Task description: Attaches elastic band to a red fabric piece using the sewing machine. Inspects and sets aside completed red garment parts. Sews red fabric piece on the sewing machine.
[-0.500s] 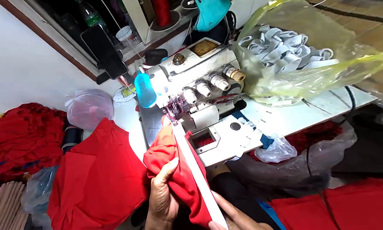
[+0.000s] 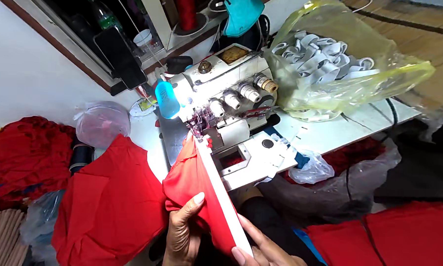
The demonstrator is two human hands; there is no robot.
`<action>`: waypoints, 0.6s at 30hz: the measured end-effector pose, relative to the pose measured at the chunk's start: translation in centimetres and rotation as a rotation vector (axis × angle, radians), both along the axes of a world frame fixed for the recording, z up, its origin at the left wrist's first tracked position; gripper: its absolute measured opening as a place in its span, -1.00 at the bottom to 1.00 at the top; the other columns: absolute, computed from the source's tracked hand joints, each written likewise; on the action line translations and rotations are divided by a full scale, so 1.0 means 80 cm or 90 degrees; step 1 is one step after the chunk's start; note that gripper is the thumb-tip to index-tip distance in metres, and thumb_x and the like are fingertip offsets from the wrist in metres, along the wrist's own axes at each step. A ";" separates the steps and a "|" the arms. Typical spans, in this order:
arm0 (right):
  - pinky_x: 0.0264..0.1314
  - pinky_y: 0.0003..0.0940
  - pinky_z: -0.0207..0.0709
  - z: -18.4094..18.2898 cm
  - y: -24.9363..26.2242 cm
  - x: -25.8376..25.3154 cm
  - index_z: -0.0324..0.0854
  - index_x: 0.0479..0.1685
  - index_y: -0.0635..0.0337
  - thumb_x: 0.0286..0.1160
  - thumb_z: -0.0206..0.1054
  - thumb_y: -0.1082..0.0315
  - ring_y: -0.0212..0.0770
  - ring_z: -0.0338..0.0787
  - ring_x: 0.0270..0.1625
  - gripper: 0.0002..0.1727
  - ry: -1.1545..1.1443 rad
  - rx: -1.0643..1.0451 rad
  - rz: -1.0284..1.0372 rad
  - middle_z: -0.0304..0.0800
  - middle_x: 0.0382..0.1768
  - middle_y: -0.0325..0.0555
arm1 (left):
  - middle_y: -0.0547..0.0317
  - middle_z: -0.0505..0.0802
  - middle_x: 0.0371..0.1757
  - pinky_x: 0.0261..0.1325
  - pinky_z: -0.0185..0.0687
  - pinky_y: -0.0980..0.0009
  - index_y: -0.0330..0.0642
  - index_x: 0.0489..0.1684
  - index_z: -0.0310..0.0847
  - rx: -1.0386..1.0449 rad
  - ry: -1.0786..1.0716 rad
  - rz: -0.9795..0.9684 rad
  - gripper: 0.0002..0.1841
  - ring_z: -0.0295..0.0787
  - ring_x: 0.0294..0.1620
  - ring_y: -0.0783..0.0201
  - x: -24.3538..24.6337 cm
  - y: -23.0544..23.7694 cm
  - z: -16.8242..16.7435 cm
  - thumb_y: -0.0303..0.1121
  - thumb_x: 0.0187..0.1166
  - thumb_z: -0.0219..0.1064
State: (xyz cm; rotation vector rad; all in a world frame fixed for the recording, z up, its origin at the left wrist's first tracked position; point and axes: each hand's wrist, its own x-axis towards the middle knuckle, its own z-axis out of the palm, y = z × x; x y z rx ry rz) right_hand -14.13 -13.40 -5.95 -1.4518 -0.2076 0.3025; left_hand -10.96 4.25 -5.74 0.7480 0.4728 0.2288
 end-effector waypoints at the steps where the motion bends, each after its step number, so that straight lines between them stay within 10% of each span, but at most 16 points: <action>1: -0.30 -0.48 0.68 0.000 0.003 0.001 0.41 0.57 0.54 0.60 0.38 0.45 -0.49 0.74 -0.48 -0.42 0.003 -0.005 -0.005 0.89 -0.41 -0.17 | -0.19 0.93 -0.23 -0.04 0.90 0.23 -0.43 -0.23 0.81 0.000 -0.001 -0.003 -0.79 0.97 -0.19 0.14 0.002 0.000 0.001 -0.60 0.18 0.57; 18: -0.28 -0.47 0.71 -0.012 0.012 -0.003 0.41 0.55 0.57 0.52 0.39 0.53 -0.51 0.76 -0.48 -0.41 0.087 0.074 -0.013 0.91 -0.43 -0.26 | -0.10 0.89 -0.40 -0.19 0.86 0.30 -0.38 -0.41 0.77 -0.002 0.034 -0.064 -0.91 0.92 -0.36 0.22 0.010 -0.006 0.005 -0.61 0.30 0.32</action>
